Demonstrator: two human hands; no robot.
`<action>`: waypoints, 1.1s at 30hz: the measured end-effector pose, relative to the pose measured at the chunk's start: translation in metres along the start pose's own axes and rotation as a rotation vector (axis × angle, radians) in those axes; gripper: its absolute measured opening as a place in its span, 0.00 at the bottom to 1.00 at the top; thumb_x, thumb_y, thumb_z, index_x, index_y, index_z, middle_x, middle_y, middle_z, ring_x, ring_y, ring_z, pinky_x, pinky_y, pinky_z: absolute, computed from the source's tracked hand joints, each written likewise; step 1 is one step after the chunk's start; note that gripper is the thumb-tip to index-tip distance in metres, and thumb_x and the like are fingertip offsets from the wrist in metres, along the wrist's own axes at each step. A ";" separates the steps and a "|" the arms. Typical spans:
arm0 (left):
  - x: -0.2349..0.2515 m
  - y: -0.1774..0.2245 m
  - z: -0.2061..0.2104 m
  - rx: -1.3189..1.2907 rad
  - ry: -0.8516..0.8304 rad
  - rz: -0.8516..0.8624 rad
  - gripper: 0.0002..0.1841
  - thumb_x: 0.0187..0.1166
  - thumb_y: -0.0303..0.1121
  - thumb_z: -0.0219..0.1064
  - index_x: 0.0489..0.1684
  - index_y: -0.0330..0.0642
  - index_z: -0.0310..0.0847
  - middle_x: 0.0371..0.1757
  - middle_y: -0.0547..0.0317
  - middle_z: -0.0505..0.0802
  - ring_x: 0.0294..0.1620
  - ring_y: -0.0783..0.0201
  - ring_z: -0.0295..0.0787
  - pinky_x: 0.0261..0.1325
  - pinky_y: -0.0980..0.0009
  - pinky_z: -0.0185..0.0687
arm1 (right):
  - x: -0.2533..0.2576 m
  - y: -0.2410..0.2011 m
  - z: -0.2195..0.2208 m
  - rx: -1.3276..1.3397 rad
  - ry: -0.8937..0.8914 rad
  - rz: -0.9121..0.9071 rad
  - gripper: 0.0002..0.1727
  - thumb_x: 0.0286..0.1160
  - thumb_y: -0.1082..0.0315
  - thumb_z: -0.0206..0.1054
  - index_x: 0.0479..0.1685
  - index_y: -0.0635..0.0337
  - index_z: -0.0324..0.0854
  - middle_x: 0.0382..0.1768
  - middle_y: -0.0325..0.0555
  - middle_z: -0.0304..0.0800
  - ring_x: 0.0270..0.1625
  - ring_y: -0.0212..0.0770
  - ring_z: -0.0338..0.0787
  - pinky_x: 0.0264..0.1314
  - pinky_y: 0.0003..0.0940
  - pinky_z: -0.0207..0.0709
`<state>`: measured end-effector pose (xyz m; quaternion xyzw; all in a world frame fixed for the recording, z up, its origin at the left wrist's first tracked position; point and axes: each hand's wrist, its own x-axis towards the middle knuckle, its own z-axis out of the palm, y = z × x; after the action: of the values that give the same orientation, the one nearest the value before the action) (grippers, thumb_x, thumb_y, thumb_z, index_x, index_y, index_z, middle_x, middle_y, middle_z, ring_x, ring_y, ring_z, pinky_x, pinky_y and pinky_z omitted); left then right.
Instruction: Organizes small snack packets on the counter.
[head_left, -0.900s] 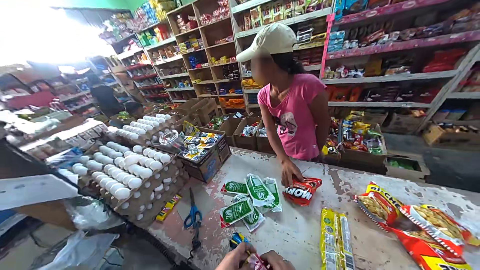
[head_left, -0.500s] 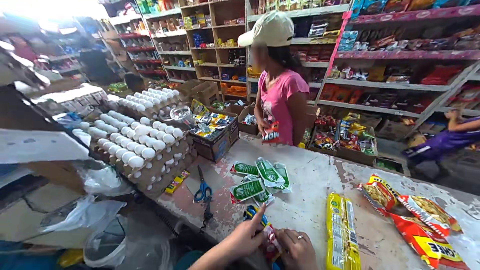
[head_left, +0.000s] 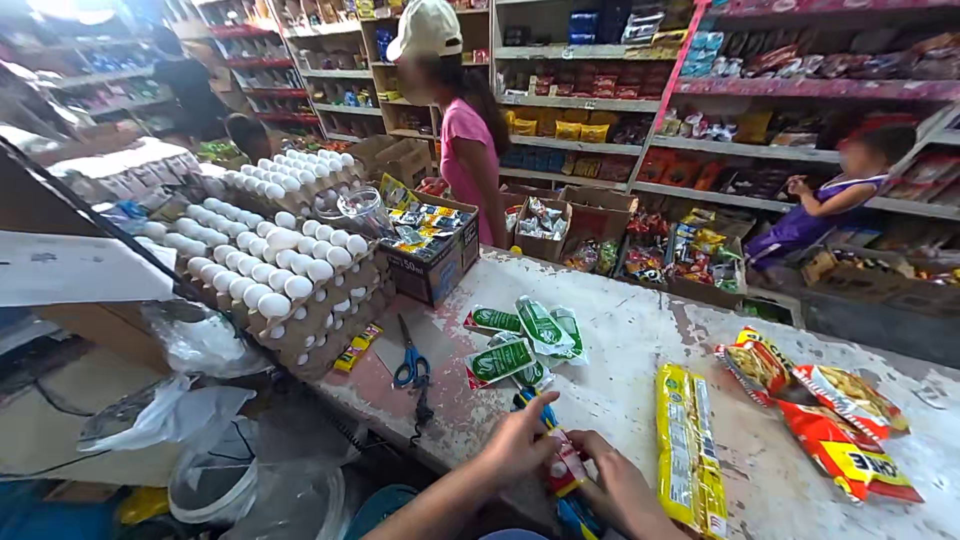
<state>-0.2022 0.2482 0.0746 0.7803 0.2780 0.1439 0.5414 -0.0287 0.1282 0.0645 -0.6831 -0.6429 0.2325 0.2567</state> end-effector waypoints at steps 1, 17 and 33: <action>0.002 0.000 0.003 0.018 0.044 0.005 0.35 0.85 0.35 0.64 0.92 0.42 0.54 0.36 0.49 0.93 0.37 0.55 0.91 0.51 0.53 0.87 | -0.002 0.008 -0.012 0.200 -0.148 0.066 0.34 0.71 0.59 0.73 0.79 0.63 0.73 0.68 0.59 0.84 0.63 0.54 0.90 0.64 0.53 0.84; 0.080 0.017 -0.054 0.094 0.558 -0.056 0.54 0.74 0.33 0.75 0.96 0.41 0.32 0.83 0.35 0.72 0.55 0.50 0.92 0.49 0.53 0.92 | -0.002 0.015 0.008 -0.149 0.140 0.010 0.39 0.70 0.64 0.73 0.85 0.65 0.68 0.86 0.75 0.61 0.75 0.72 0.80 0.67 0.59 0.83; -0.023 -0.111 -0.141 0.466 0.801 -0.847 0.37 0.65 0.44 0.83 0.75 0.37 0.79 0.76 0.28 0.78 0.75 0.32 0.76 0.74 0.36 0.72 | -0.001 0.041 -0.014 -0.350 0.437 -0.144 0.34 0.62 0.49 0.78 0.70 0.54 0.86 0.77 0.64 0.79 0.79 0.77 0.73 0.71 0.76 0.68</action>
<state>-0.3256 0.3712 0.0259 0.5854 0.7686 0.1338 0.2207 0.0121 0.1252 0.0485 -0.7035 -0.6497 -0.0533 0.2832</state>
